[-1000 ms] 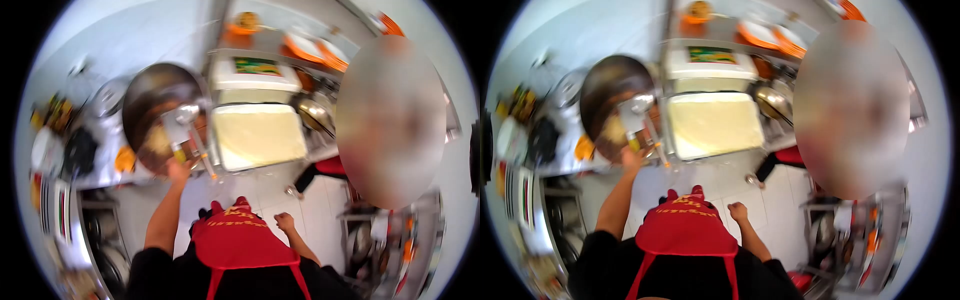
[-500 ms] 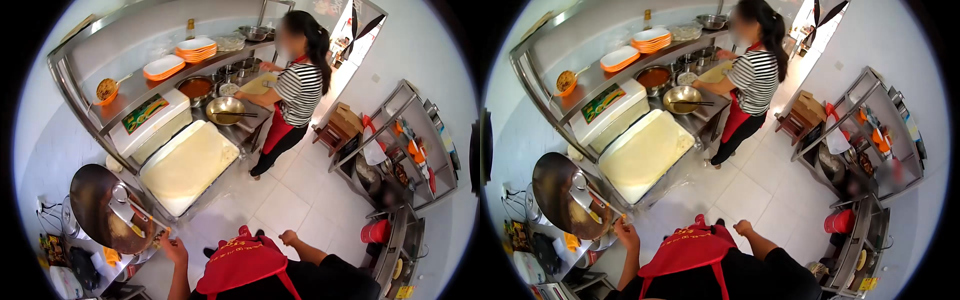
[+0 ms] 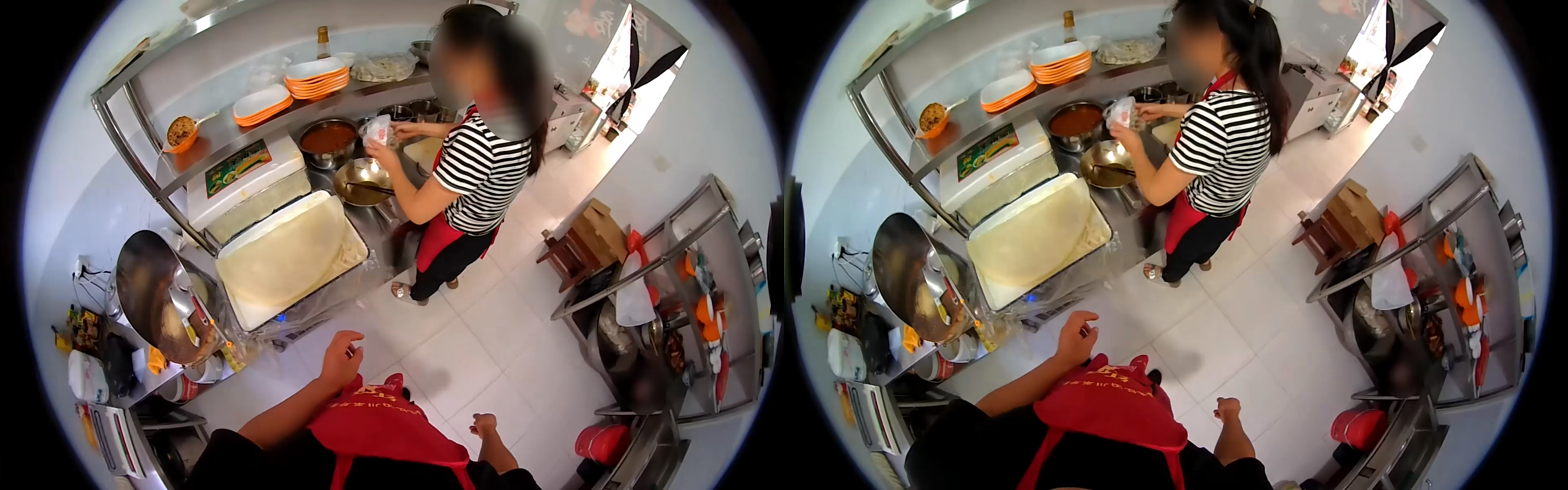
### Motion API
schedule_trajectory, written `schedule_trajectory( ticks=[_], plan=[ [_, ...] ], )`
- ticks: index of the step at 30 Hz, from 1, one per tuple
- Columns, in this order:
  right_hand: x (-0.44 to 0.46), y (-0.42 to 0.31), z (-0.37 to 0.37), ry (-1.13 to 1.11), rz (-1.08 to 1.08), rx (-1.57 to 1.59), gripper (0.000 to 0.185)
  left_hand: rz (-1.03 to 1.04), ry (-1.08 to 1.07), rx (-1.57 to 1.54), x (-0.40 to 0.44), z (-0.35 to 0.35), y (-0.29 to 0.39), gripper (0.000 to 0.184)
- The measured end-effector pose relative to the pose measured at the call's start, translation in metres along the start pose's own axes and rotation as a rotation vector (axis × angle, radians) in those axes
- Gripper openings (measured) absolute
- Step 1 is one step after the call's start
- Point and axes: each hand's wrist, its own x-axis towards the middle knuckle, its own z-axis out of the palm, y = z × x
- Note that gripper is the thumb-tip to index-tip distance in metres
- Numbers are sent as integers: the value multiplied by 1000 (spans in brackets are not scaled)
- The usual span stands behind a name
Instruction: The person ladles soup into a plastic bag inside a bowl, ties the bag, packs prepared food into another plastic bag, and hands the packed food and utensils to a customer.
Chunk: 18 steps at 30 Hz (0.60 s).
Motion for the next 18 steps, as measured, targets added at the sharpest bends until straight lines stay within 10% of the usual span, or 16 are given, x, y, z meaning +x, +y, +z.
schedule_trajectory(
  ticks=[8, 15, 16, 17, 18],
  plan=[
    [-9, -16, 59, -55, 9, 125, 22, -99, -41, -42, 21, -13, -15, 22],
    [-10, -80, 123, -277, -995, -1358, 34, -189, 104, -49, 29, -65, -50, 22],
    [68, -55, 143, -385, -617, -858, 38, -209, 114, -42, 28, -73, -55, 21],
    [1, -104, 131, -276, -860, -1290, 34, -209, 102, -45, 26, -81, -61, 21],
    [-9, -122, 137, -272, -332, -612, 33, -208, 117, -57, 24, -88, -68, 22]
  ],
)
